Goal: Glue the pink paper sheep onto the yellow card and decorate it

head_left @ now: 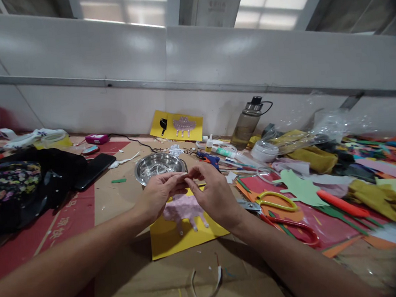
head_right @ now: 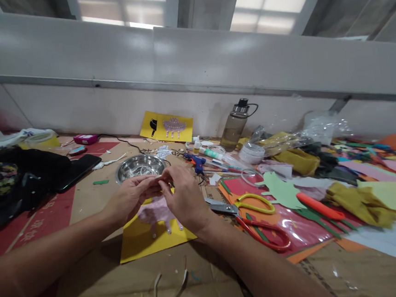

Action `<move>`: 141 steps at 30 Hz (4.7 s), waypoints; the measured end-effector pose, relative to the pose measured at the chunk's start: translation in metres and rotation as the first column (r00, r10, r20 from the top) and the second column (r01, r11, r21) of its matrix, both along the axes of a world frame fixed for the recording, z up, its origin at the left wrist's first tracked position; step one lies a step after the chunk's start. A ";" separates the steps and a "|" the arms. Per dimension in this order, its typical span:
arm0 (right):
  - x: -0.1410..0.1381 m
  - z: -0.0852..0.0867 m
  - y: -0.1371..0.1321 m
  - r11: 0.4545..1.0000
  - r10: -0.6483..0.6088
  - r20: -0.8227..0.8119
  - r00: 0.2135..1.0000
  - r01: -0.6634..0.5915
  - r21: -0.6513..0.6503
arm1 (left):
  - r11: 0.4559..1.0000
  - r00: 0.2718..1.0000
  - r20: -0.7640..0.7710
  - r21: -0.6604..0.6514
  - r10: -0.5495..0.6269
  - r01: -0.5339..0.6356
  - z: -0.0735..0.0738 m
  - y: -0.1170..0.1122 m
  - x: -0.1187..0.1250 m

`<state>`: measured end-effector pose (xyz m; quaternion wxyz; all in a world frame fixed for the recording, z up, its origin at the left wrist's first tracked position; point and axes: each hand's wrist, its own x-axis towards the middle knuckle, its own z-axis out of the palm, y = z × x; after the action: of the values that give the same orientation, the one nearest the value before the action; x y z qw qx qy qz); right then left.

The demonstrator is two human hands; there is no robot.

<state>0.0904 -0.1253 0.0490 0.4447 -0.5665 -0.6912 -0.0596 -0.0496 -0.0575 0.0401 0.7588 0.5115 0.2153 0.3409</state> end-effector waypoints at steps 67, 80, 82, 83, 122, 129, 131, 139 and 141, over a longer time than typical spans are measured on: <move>-0.003 -0.005 0.005 0.993 -0.059 0.066 0.996 0.051 0.107 | 0.993 0.994 0.081 -0.094 0.074 -0.067 -0.002 -0.016 0.004; -0.006 -0.008 0.004 0.992 -0.101 0.211 0.972 0.082 0.095 | 0.990 0.991 0.117 -0.132 0.063 -0.047 -0.002 -0.022 0.004; -0.006 -0.007 0.005 0.991 -0.111 0.217 0.970 0.092 0.094 | 0.996 0.994 0.089 -0.076 0.059 -0.052 -0.004 -0.021 0.004; -0.006 -0.007 0.005 0.991 -0.116 0.218 0.969 0.097 0.096 | 0.998 0.996 0.072 -0.038 0.056 -0.053 -0.005 -0.021 0.003; -0.005 -0.002 0.003 0.992 -0.003 -0.040 0.999 0.008 0.123 | 0.996 0.997 0.013 0.053 0.073 -0.073 -0.006 -0.017 0.003; 0.001 0.001 0.007 0.981 0.054 -0.605 0.794 -0.156 -0.117 | 0.997 0.996 0.033 0.003 0.083 -0.083 -0.003 -0.016 0.001; 0.004 0.001 0.010 0.967 0.069 -0.743 0.666 -0.228 -0.115 | 0.995 0.994 0.029 -0.002 0.103 -0.103 -0.001 -0.017 0.000; 0.012 0.002 0.015 0.950 0.102 -0.936 0.337 -0.312 -0.009 | 0.989 0.989 -0.038 0.030 0.145 -0.144 -0.001 -0.015 -0.002; 0.013 0.005 0.014 0.951 0.103 -0.953 0.283 -0.309 0.011 | 0.989 0.988 -0.051 0.029 0.149 -0.148 0.000 -0.014 -0.002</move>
<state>0.1033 -0.1112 0.0542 0.7158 -0.4356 -0.3691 0.4021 -0.0521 -0.0718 0.0406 0.7189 0.5124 0.2685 0.3855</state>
